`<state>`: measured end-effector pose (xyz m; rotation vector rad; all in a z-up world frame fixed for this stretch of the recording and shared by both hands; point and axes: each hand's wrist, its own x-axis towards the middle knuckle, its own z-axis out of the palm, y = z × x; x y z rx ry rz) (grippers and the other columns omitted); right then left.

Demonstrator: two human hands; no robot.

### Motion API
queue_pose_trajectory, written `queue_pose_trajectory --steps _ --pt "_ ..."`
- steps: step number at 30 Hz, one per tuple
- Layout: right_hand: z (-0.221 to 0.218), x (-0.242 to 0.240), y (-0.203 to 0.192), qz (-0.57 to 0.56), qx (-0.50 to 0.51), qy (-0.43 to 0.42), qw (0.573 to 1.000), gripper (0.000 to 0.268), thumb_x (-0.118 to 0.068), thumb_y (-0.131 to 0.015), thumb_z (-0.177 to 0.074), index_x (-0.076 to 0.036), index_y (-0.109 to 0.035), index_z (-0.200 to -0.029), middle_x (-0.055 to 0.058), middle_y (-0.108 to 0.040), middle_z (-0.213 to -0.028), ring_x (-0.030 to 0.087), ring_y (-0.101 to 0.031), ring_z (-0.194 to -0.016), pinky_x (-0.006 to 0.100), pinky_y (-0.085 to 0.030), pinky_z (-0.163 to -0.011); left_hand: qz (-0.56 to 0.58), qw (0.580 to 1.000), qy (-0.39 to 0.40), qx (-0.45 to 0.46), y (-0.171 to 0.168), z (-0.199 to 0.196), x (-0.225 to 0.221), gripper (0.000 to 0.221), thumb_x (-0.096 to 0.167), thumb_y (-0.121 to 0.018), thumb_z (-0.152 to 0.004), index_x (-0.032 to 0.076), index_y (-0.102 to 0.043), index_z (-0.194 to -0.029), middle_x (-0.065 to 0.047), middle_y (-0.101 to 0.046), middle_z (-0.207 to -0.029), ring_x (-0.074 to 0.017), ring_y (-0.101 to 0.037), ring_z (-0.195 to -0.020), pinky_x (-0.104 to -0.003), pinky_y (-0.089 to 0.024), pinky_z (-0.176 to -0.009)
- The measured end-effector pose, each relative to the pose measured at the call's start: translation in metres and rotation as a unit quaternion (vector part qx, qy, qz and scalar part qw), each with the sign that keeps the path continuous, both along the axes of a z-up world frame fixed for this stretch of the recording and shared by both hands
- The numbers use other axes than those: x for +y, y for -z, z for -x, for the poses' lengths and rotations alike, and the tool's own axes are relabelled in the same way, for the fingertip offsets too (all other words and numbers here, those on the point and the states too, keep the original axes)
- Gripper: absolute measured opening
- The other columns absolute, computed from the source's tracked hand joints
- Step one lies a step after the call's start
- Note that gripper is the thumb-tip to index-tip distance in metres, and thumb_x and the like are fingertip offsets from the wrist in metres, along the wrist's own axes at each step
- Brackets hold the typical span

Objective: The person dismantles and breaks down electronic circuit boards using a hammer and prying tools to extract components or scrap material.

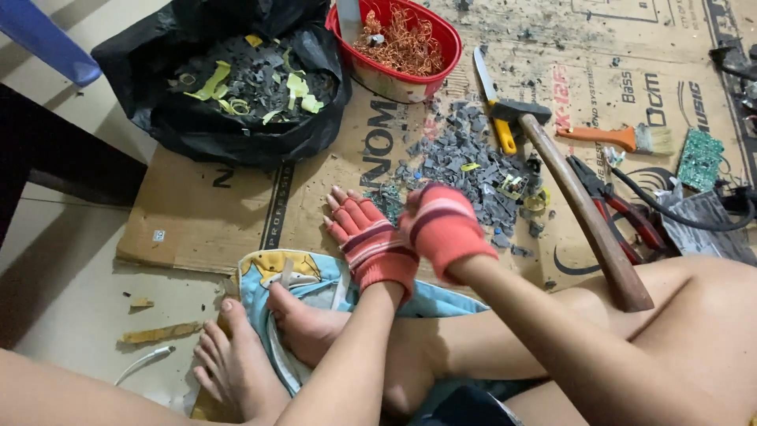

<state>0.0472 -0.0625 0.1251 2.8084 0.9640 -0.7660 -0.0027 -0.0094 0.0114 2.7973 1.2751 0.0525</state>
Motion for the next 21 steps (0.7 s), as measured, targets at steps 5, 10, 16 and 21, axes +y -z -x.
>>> queue_pose_trajectory --steps 5,10,16,21 --pt "-0.006 -0.001 -0.006 0.009 -0.017 -0.038 0.999 0.028 -0.026 -0.051 -0.096 -0.014 -0.071 -0.112 0.014 -0.077 -0.098 0.032 -0.075 -0.096 0.053 -0.062 -0.08 0.005 1.0 0.012 0.013 0.003 -0.002 0.002 0.112 0.066 -0.061 -0.076 -0.008 -0.025 -0.152 -0.03 -0.021 -0.162 -0.0456 -0.016 -0.152 -0.058 -0.012 -0.123" --pt "-0.005 -0.019 -0.01 0.002 -0.071 -0.101 0.992 0.026 -0.019 -0.051 -0.097 -0.013 -0.067 -0.117 0.015 -0.074 -0.097 0.032 -0.075 -0.09 0.053 -0.062 -0.075 0.005 1.0 0.016 0.008 -0.025 0.005 -0.002 0.118 0.059 -0.073 -0.067 -0.008 -0.026 -0.152 -0.03 -0.027 -0.158 -0.0448 -0.025 -0.146 -0.056 -0.019 -0.12" --pt "0.002 -0.021 0.022 -0.16 0.147 0.289 0.933 0.035 -0.028 -0.054 -0.091 -0.028 -0.073 -0.12 0.007 -0.078 -0.103 0.027 -0.075 -0.095 0.043 -0.061 -0.084 -0.008 1.0 0.021 -0.014 -0.01 0.006 0.001 0.121 0.073 -0.066 -0.07 -0.009 -0.03 -0.151 -0.032 -0.028 -0.159 -0.0466 -0.028 -0.146 -0.056 -0.025 -0.116" --pt "0.015 -0.02 -0.012 -0.273 0.192 0.471 0.816 0.036 -0.029 -0.058 -0.091 -0.019 -0.073 -0.123 0.009 -0.077 -0.113 0.025 -0.071 -0.108 0.041 -0.052 -0.1 0.032 0.999 0.014 0.015 -0.047 0.011 -0.003 0.126 0.076 -0.066 -0.066 -0.006 -0.027 -0.152 -0.029 -0.023 -0.161 -0.0434 -0.022 -0.149 -0.054 -0.022 -0.119"
